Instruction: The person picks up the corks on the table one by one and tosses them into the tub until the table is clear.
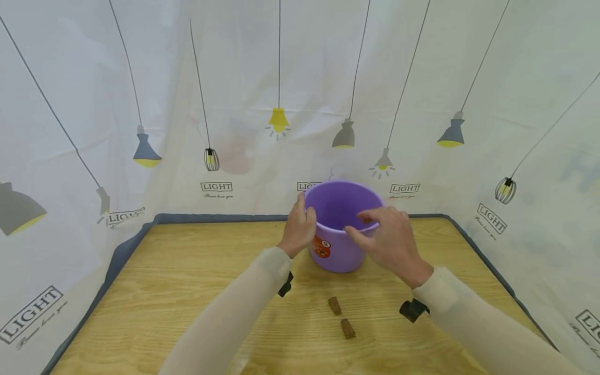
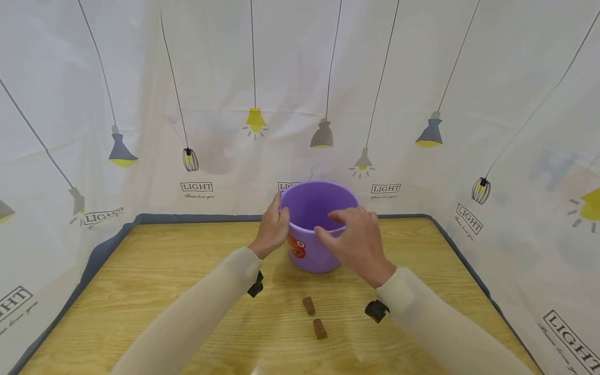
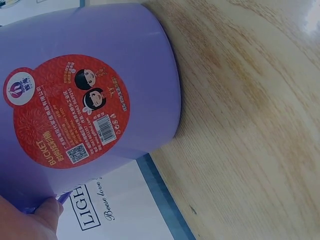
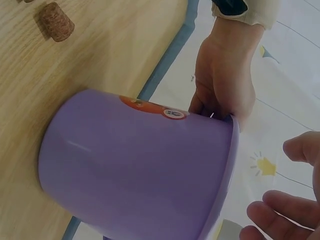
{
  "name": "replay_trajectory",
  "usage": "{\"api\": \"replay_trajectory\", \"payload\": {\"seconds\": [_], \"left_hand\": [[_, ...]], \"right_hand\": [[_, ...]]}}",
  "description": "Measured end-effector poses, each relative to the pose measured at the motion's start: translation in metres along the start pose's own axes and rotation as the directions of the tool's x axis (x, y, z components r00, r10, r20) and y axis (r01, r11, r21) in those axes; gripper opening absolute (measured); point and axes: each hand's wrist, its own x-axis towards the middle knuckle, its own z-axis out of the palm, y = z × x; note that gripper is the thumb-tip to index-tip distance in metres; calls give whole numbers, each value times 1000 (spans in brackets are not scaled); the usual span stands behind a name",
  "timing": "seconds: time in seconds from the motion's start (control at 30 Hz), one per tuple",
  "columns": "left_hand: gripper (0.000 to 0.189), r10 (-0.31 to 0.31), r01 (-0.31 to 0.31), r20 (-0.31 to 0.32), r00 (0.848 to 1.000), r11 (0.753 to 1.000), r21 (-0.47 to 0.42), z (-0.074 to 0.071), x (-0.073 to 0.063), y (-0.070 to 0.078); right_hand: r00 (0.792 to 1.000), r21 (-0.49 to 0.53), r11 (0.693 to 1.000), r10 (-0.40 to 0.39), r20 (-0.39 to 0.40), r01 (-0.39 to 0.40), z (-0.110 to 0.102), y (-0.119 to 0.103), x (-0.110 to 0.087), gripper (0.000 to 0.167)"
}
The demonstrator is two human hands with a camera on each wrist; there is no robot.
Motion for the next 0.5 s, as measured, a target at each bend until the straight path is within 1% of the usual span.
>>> {"api": "replay_trajectory", "payload": {"seconds": [0.27, 0.5], "left_hand": [[64, 14, -14, -3, 1000, 1000, 11, -1, 0, 0], [64, 6, -6, -1, 1000, 1000, 9, -1, -1, 2]], "right_hand": [[999, 19, 999, -48, 5, 48, 0, -1, -9, 31], [997, 62, 996, -61, 57, 57, 2, -2, -16, 31]]}}
